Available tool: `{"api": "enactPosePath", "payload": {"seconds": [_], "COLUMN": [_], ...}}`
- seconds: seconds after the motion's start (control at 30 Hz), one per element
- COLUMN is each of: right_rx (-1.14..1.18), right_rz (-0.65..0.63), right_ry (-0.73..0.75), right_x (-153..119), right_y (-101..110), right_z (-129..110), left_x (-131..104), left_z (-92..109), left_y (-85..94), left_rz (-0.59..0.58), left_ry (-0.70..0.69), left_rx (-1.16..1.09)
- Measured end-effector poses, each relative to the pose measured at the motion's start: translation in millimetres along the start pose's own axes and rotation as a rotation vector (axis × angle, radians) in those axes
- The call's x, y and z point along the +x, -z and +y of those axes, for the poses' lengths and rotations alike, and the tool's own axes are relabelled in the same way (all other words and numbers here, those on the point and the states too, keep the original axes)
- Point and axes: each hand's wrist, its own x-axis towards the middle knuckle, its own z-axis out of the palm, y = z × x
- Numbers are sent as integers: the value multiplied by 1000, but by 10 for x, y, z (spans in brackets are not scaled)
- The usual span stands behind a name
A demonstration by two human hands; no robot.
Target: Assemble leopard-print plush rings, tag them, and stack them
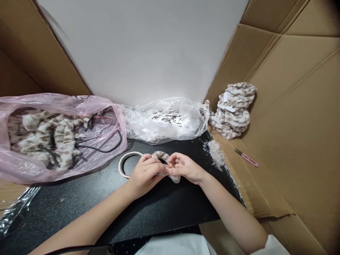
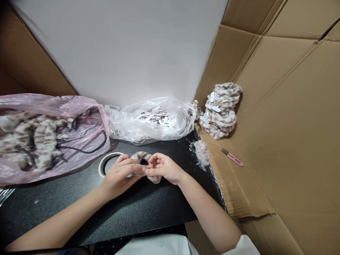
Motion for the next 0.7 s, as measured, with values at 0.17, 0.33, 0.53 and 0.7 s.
{"api": "enactPosePath", "payload": {"seconds": [0.17, 0.33, 0.53, 0.7], "right_rx": [-19, 387, 605, 532], "right_rz": [-266, -325, -471, -465], "right_ry": [-96, -26, -78, -174], "right_x": [-4, 29, 24, 25], "right_y": [-25, -17, -19, 24], "right_z": [20, 39, 76, 43], "left_x": [23, 15, -31, -54], "left_z": [-31, -141, -158, -91], "left_y": [71, 130, 40, -33], "left_rz": [7, 89, -200, -240], "left_ry": [84, 296, 494, 786], "left_rx": [11, -172, -489, -986]}}
